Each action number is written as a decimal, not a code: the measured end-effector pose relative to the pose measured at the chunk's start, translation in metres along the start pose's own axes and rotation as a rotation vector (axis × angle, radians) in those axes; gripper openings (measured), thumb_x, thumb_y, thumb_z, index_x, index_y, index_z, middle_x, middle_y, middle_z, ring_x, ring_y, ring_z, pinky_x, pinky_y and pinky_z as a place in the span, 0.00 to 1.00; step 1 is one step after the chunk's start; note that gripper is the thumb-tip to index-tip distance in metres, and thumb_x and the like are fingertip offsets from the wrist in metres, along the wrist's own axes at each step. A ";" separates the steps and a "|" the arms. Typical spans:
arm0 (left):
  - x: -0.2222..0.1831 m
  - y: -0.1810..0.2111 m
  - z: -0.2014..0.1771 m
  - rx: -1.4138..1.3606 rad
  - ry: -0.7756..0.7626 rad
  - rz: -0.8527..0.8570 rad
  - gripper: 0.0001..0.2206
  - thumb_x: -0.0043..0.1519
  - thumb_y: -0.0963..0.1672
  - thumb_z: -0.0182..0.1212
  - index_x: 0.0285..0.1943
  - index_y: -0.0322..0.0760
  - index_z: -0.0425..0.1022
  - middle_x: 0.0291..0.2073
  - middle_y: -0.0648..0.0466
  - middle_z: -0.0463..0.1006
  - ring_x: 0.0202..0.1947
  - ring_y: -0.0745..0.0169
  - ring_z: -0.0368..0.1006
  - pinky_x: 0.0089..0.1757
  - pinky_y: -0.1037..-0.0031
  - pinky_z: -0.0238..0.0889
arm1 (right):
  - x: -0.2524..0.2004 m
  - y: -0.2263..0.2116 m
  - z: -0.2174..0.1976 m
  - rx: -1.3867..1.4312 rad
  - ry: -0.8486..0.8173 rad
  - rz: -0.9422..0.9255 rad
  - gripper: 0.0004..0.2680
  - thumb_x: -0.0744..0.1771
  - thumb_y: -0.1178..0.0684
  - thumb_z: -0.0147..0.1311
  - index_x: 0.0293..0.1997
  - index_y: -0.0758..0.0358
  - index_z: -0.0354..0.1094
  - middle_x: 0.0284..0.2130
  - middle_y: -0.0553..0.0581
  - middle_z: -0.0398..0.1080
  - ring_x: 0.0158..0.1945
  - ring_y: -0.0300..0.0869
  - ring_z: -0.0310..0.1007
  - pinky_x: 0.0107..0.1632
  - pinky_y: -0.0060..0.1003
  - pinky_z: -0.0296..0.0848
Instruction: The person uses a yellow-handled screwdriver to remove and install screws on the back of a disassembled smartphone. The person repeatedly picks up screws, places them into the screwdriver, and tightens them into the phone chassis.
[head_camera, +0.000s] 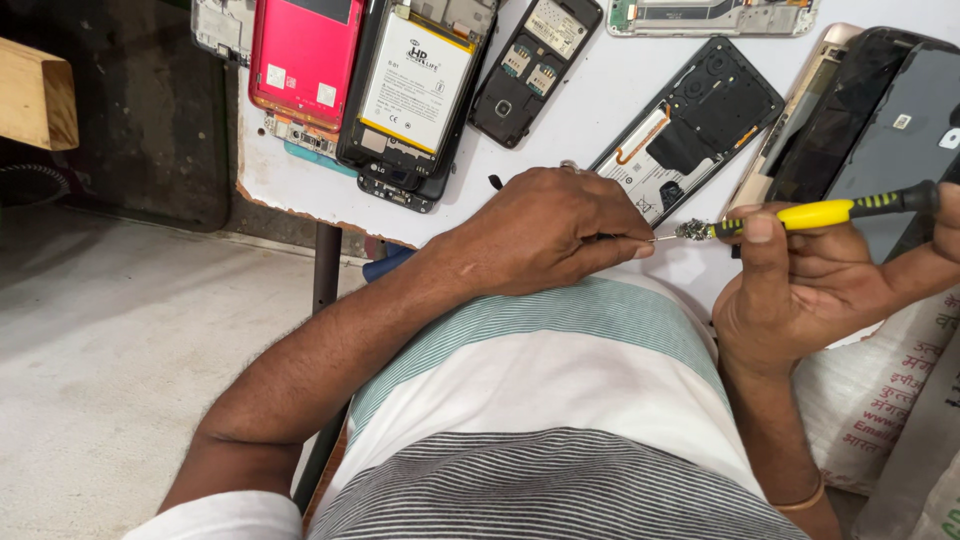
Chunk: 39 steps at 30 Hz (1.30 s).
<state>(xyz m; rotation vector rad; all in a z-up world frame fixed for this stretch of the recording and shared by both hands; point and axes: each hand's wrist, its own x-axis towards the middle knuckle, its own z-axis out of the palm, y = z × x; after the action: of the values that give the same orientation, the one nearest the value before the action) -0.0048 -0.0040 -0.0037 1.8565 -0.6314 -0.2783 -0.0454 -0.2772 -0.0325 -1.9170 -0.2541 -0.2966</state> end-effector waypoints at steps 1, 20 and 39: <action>0.000 -0.001 0.001 -0.009 -0.002 -0.001 0.09 0.66 0.47 0.62 0.46 0.40 0.83 0.37 0.54 0.84 0.37 0.57 0.82 0.42 0.63 0.71 | -0.001 0.000 -0.001 0.001 0.001 -0.012 0.30 0.77 0.66 0.56 0.78 0.55 0.26 0.37 0.66 0.74 0.34 0.45 0.79 0.40 0.28 0.79; -0.001 -0.014 0.005 -0.573 -0.121 -0.245 0.10 0.65 0.43 0.67 0.53 0.37 0.82 0.39 0.56 0.86 0.35 0.77 0.77 0.39 0.82 0.74 | 0.009 -0.016 0.009 0.233 0.057 0.114 0.26 0.76 0.66 0.53 0.77 0.53 0.32 0.55 0.73 0.72 0.46 0.48 0.79 0.53 0.32 0.80; -0.002 -0.012 0.003 -0.566 -0.045 -0.258 0.11 0.68 0.47 0.62 0.51 0.37 0.82 0.34 0.57 0.84 0.31 0.74 0.76 0.35 0.79 0.71 | 0.004 -0.009 0.003 0.291 0.104 0.113 0.27 0.77 0.64 0.54 0.77 0.50 0.31 0.46 0.68 0.72 0.38 0.47 0.77 0.49 0.41 0.84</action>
<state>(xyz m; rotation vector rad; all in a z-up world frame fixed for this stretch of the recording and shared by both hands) -0.0044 -0.0024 -0.0163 1.3808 -0.2958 -0.6032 -0.0447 -0.2714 -0.0238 -1.6162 -0.1120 -0.2668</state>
